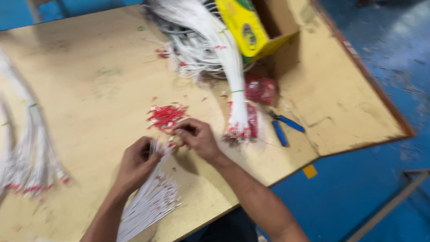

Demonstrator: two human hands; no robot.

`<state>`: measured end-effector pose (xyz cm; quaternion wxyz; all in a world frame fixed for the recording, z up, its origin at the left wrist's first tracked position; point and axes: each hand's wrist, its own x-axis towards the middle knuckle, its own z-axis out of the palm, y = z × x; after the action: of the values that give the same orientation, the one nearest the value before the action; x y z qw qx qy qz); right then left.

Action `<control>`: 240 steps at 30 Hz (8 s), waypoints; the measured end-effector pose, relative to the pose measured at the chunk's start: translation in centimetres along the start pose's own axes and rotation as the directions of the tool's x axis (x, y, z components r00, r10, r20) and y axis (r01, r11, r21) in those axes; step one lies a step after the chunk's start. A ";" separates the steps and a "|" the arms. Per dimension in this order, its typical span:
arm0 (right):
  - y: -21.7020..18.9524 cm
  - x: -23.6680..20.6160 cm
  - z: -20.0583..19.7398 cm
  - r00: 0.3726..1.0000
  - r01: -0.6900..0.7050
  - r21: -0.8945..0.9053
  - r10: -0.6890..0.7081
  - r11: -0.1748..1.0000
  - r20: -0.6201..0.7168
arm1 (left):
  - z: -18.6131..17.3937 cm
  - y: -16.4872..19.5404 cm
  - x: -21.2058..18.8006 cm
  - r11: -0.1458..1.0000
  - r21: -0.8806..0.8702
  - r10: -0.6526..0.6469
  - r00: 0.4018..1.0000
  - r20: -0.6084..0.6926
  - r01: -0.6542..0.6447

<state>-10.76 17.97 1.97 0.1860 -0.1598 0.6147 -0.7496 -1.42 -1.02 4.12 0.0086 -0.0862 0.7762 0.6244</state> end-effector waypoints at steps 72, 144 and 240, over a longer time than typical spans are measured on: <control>-2.2 0.6 0.2 0.977 0.029 -0.862 -0.196 0.506 -0.082 | -0.3 1.8 -1.1 0.990 0.139 0.011 0.996 -0.092 0.002; 0.7 -1.4 -0.3 0.988 -0.061 -0.077 0.072 0.995 0.140 | -0.2 1.9 -1.5 0.988 0.139 0.073 0.997 -0.012 -0.071; -3.7 -0.7 -1.9 0.980 -0.098 -0.923 -0.124 0.371 -0.154 | 0.2 0.8 -1.1 0.980 0.177 0.110 0.991 -0.082 -0.094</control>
<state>-11.31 20.63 5.24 -0.0035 -0.1663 0.9428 -0.2890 -0.50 -0.55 5.03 -0.0515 -0.0738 0.8304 0.5498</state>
